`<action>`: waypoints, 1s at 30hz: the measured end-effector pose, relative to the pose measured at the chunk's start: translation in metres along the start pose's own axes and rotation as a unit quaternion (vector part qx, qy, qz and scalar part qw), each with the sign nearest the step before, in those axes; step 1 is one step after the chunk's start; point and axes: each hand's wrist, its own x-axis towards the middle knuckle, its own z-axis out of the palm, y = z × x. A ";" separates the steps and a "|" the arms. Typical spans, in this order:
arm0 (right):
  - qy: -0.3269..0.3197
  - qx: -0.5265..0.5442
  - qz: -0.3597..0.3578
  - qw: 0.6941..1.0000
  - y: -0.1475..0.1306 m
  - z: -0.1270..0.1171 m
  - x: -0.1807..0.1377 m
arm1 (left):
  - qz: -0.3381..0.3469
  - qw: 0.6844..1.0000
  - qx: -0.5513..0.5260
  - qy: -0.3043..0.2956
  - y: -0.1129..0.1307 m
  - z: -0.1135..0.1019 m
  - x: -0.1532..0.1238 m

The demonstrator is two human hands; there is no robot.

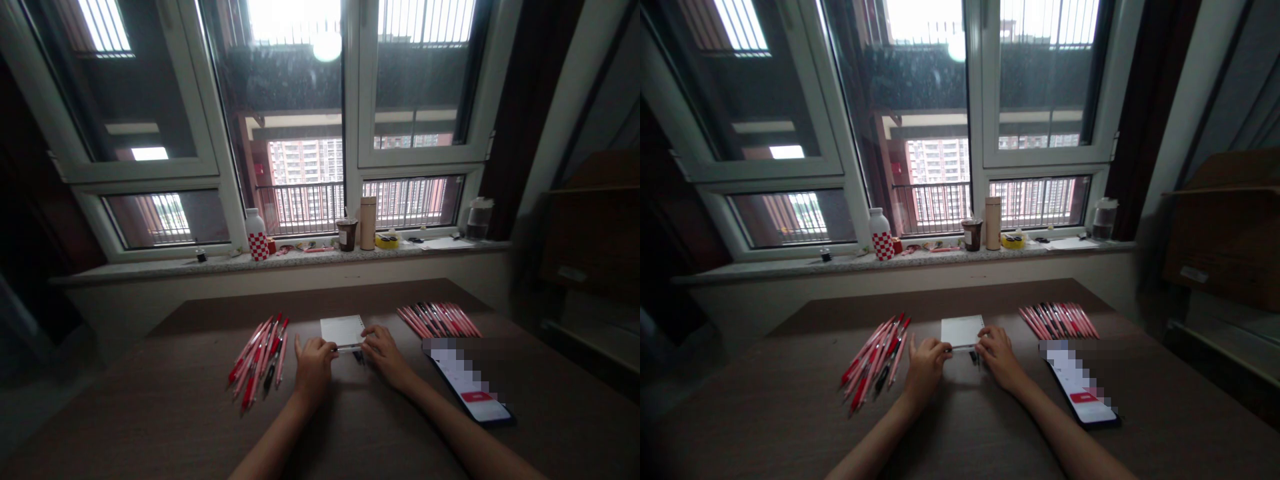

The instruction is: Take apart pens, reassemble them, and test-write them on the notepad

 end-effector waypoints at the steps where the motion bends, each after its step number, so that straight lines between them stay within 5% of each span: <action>1: 0.002 -0.003 0.000 1.000 0.000 0.001 0.000 | 0.001 1.000 0.001 0.002 0.000 0.000 0.000; 14: 0.035 -0.012 -0.003 0.999 0.006 0.006 0.000 | -0.023 1.000 0.008 0.015 -0.002 0.001 -0.001; 30: -0.004 -0.116 0.003 0.993 -0.004 0.007 -0.004 | -0.064 0.998 0.003 -0.019 -0.004 0.001 -0.001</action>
